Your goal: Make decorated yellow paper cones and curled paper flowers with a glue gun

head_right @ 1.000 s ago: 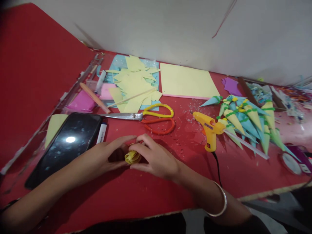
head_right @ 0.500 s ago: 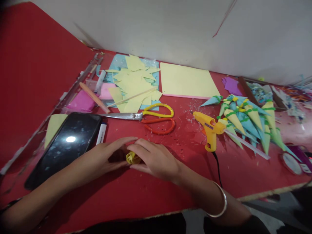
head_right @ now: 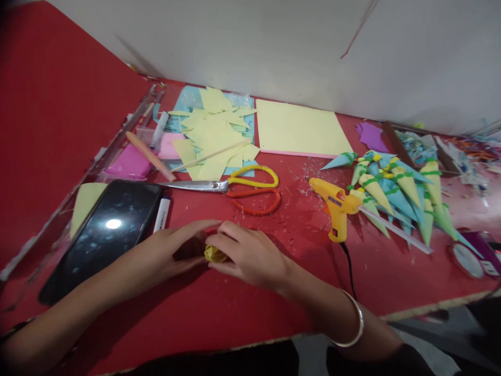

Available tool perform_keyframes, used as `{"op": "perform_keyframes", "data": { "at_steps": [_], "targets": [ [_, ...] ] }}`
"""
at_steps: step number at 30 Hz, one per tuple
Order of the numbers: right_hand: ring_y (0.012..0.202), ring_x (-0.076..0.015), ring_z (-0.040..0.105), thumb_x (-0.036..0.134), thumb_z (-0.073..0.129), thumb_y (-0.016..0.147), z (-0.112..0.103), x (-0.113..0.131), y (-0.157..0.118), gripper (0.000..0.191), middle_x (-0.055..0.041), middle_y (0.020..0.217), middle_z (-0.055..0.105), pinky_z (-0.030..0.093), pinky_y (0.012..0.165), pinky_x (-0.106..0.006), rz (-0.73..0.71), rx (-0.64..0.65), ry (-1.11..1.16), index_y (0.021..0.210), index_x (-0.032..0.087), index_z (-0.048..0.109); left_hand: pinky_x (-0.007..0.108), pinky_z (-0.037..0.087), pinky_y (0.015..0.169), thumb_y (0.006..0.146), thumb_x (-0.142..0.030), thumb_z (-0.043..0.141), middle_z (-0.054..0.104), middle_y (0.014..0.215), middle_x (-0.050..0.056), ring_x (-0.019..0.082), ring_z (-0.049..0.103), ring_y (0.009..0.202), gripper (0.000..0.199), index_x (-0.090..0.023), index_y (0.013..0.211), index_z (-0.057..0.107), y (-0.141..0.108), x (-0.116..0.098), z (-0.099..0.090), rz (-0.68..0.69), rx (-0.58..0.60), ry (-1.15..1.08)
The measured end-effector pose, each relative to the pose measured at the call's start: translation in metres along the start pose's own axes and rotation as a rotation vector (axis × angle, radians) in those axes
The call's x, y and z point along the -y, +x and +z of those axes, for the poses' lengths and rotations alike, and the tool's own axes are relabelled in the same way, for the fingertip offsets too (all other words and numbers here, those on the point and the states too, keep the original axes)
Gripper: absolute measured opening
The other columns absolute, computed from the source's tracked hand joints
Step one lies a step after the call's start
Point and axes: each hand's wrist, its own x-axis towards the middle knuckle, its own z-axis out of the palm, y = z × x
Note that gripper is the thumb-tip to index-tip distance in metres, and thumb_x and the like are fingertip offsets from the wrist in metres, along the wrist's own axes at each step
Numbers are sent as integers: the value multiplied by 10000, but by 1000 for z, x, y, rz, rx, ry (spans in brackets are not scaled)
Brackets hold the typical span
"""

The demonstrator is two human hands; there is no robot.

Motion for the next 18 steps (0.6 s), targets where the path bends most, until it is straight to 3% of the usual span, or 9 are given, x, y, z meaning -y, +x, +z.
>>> {"op": "perform_keyframes", "data": {
  "at_steps": [8,18],
  "targets": [
    [680,-117,509,307,524,831,-1,0,-1,154,-33,837,517,422,576,-214,32,30,31,898,170,551,193,464,639,795,-219,553,656,890,-14,114,625,709,431,-257,1203,419,0,-1,1,-3,7,-15],
    [683,-115,489,322,496,841,1,0,0,161,-27,827,501,416,593,-218,44,12,58,885,176,548,214,475,667,786,-169,528,653,907,5,116,619,716,440,-233,1210,428,-1,-2,0,-4,20,-45]
  ]
}}
